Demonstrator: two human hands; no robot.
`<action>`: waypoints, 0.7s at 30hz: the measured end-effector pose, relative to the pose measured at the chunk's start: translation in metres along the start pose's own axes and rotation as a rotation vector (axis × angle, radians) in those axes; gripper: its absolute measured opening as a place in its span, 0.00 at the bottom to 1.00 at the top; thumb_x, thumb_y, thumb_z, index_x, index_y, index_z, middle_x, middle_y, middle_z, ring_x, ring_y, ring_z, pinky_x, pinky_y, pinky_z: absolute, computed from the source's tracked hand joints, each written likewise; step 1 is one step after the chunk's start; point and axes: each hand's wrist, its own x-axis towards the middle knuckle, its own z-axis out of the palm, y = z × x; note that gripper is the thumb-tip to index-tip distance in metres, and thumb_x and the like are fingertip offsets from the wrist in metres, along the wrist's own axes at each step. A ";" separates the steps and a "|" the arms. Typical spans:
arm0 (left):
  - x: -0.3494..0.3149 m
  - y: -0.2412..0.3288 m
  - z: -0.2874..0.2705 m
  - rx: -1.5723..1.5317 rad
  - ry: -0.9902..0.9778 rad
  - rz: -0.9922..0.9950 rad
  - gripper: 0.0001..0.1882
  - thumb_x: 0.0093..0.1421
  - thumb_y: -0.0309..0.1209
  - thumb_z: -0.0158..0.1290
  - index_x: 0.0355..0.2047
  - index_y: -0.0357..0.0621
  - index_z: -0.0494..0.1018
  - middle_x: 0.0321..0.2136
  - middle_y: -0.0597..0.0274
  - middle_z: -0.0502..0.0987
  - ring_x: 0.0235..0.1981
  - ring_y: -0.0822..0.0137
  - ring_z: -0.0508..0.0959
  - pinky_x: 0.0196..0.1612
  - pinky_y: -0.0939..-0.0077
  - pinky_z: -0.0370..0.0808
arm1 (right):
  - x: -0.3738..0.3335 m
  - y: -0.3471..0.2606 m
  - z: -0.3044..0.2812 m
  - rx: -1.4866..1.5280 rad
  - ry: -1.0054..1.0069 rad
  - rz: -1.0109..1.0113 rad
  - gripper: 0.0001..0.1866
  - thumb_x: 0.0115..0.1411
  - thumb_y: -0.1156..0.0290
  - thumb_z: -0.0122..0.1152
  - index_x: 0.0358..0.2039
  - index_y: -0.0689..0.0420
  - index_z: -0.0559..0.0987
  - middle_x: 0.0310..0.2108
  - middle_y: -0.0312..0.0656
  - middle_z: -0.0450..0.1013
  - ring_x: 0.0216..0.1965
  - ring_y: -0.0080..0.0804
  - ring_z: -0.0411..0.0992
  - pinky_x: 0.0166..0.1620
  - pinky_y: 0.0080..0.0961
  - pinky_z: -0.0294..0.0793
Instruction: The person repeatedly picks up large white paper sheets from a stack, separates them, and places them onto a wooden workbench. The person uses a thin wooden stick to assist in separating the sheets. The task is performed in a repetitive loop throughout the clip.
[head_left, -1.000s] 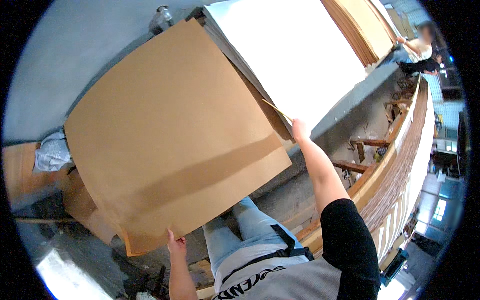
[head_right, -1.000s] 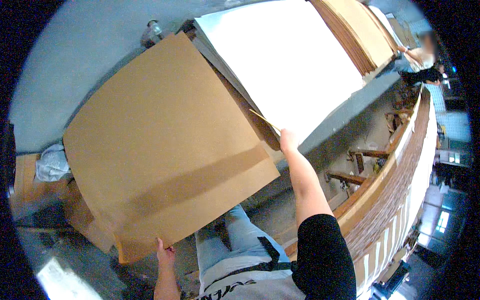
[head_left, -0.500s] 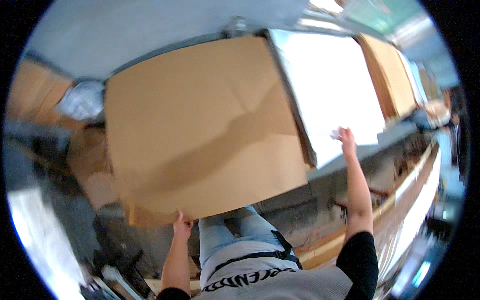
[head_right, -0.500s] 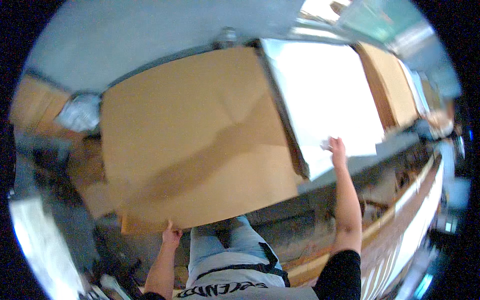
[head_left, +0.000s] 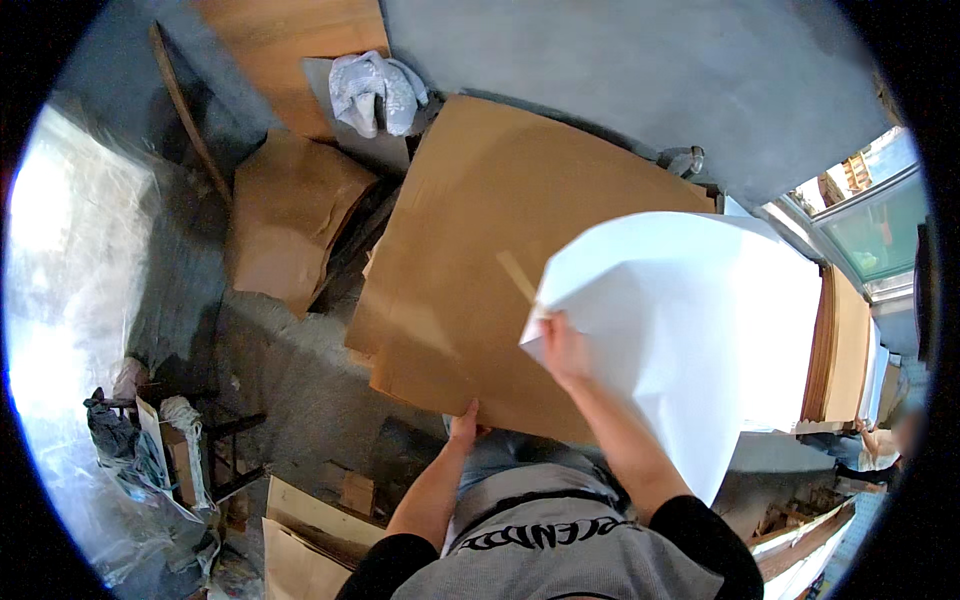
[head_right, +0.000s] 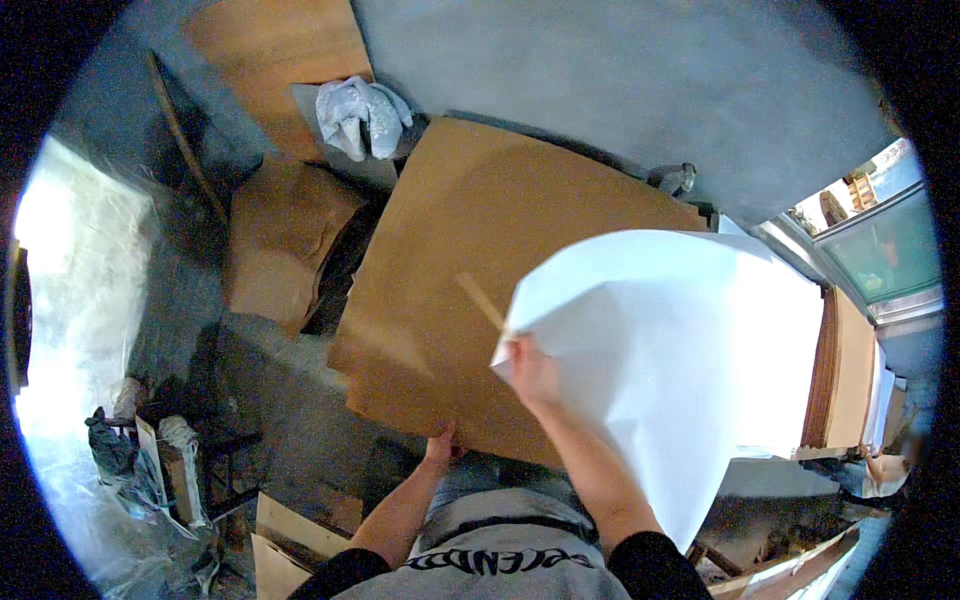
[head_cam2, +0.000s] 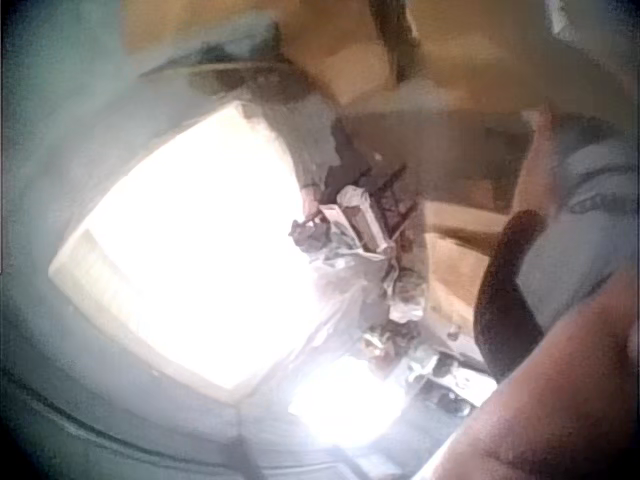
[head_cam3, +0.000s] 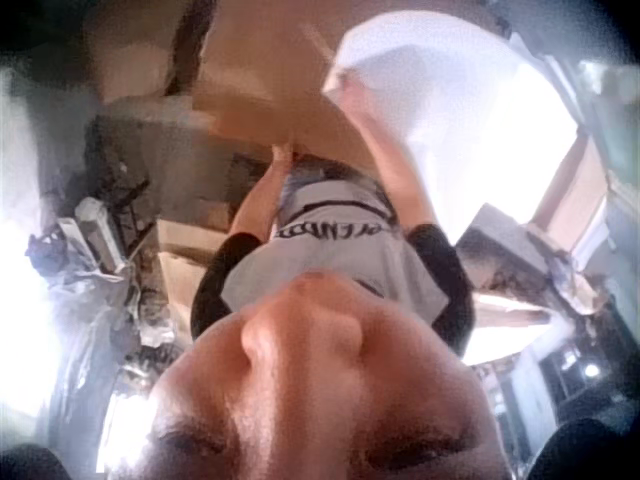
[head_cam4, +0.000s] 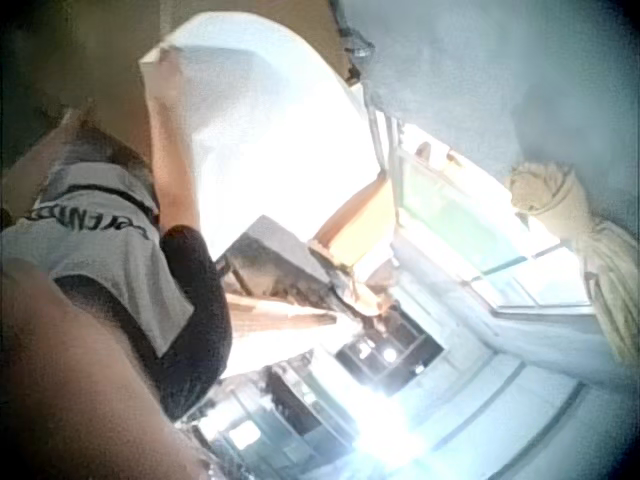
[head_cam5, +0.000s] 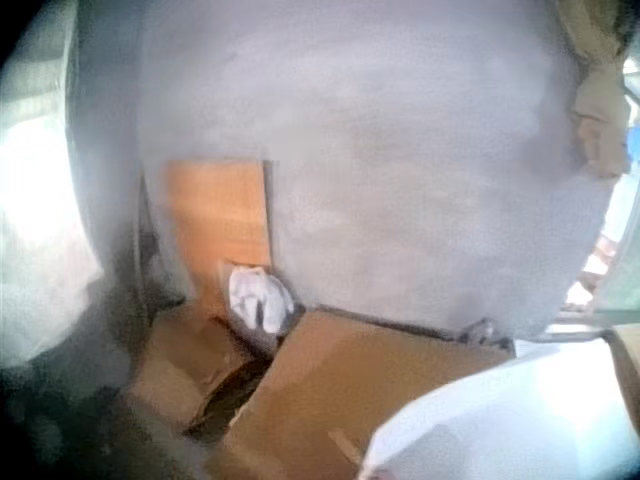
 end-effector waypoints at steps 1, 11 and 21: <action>0.003 -0.005 -0.001 -0.011 0.016 0.012 0.20 0.53 0.48 0.49 0.35 0.45 0.65 0.19 0.60 0.69 0.14 0.68 0.68 0.13 0.74 0.66 | -0.003 -0.017 0.025 -0.002 0.032 -0.148 0.09 0.58 0.64 0.45 0.32 0.57 0.64 0.19 0.49 0.68 0.21 0.49 0.68 0.22 0.39 0.64; -0.006 -0.005 0.002 -0.179 -0.094 0.072 0.15 0.56 0.45 0.46 0.32 0.47 0.66 0.14 0.66 0.68 0.11 0.71 0.68 0.11 0.79 0.62 | -0.039 -0.076 0.140 0.187 -0.299 -0.368 0.13 0.58 0.64 0.44 0.41 0.57 0.64 0.29 0.47 0.72 0.24 0.46 0.71 0.26 0.38 0.70; -0.004 0.004 -0.013 -0.034 -0.038 -0.117 0.17 0.55 0.45 0.48 0.34 0.44 0.66 0.23 0.63 0.69 0.18 0.71 0.69 0.17 0.78 0.67 | -0.089 0.003 0.064 0.452 -0.700 0.433 0.21 0.54 0.53 0.51 0.21 0.59 0.77 0.16 0.37 0.72 0.11 0.27 0.70 0.19 0.20 0.70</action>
